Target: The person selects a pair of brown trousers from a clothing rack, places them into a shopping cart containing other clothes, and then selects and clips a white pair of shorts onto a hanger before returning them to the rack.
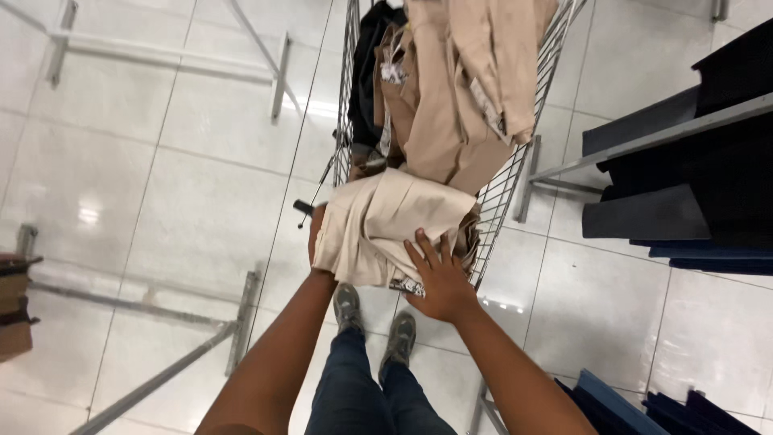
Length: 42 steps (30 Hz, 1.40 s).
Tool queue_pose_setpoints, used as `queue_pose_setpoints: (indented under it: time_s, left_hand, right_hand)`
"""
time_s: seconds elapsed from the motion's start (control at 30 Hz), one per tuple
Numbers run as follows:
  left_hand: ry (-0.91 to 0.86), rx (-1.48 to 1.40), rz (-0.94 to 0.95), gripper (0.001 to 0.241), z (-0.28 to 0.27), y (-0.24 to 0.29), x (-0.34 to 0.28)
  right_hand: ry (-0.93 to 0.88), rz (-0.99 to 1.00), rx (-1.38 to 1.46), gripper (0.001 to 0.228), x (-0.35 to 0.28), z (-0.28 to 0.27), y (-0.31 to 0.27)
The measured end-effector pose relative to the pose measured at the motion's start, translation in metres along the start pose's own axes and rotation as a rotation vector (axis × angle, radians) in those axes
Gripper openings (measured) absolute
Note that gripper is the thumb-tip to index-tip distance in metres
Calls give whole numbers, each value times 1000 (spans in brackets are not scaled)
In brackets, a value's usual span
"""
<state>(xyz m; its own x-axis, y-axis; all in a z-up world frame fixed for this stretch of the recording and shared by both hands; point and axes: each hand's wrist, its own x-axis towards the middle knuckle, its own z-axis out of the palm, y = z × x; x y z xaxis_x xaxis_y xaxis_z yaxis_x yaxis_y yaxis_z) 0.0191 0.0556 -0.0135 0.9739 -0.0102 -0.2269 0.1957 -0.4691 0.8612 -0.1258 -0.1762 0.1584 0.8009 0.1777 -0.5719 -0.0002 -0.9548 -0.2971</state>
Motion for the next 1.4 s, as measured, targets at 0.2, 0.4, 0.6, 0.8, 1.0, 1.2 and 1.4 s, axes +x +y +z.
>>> queue_pose_setpoints:
  time_s: [0.2, 0.4, 0.6, 0.8, 1.0, 1.2, 1.4]
  left_hand:
    - [304, 674, 740, 48, -6, 17, -40]
    - [-157, 57, 828, 83, -8, 36, -77]
    - [-383, 65, 257, 89, 4, 127, -162]
    - [-431, 53, 347, 62, -19, 214, -231]
    - [-531, -6, 349, 63, -45, 269, -302]
    - [-539, 0, 489, 80, -103, 308, -352]
    - [-667, -175, 292, 62, -179, 359, -406]
  right_hand:
    - [15, 4, -66, 103, 6, 5, 3]
    - [43, 16, 1, 111, 7, 12, 1]
    - [106, 89, 488, 124, -32, 0, -9]
    - [297, 147, 697, 90, -75, -41, -14]
    - [450, 212, 926, 58, -161, -51, -21]
    - [506, 274, 1169, 36, -241, -15, -53]
    - [677, 177, 1313, 28, -288, 3, -104]
